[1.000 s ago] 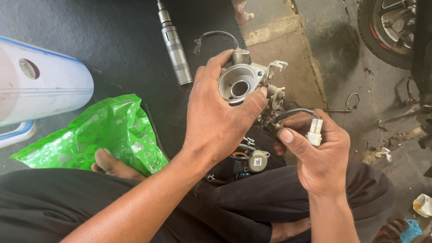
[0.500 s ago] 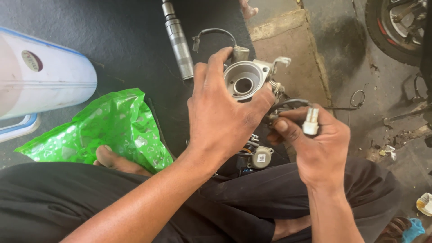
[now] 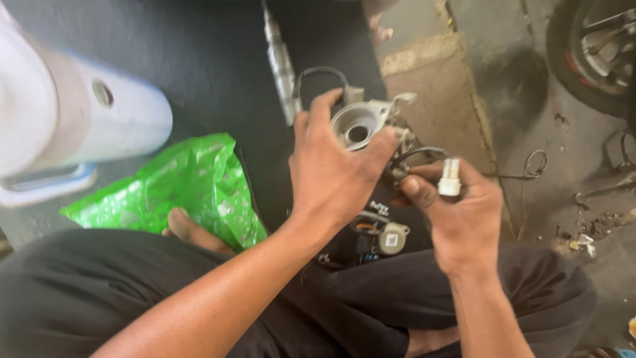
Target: The person is disassembling and adjusting components of a motorcycle carburetor using tools like a screwdriver.
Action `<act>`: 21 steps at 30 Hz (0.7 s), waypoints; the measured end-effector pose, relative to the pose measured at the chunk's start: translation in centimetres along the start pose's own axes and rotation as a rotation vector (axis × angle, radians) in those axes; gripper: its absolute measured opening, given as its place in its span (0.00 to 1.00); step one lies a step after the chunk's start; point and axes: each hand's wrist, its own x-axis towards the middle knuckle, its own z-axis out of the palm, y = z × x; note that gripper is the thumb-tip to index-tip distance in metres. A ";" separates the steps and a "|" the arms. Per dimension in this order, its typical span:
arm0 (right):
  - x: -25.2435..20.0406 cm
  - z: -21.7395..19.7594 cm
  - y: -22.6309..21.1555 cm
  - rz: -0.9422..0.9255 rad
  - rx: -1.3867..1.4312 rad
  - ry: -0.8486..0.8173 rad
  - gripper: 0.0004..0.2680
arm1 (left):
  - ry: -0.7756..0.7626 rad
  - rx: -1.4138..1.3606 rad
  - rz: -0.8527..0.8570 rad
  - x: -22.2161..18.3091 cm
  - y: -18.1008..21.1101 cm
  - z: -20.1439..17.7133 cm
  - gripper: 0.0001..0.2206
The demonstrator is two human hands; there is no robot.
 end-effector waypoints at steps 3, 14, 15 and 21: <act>0.1 -2.1 0.7 -0.039 0.023 0.017 0.13 | 0.020 -0.095 0.160 0.5 -0.2 0.4 0.33; 1.0 -2.5 -1.8 -0.008 0.574 -0.260 0.39 | -0.369 -0.634 0.152 0.6 1.6 0.0 0.34; 0.7 -2.5 -1.2 0.019 0.577 -0.303 0.40 | -0.391 -0.653 0.155 0.3 1.6 0.1 0.36; 0.7 -2.3 -1.8 0.161 0.598 -0.276 0.38 | -0.510 -0.707 0.115 0.0 1.6 0.0 0.42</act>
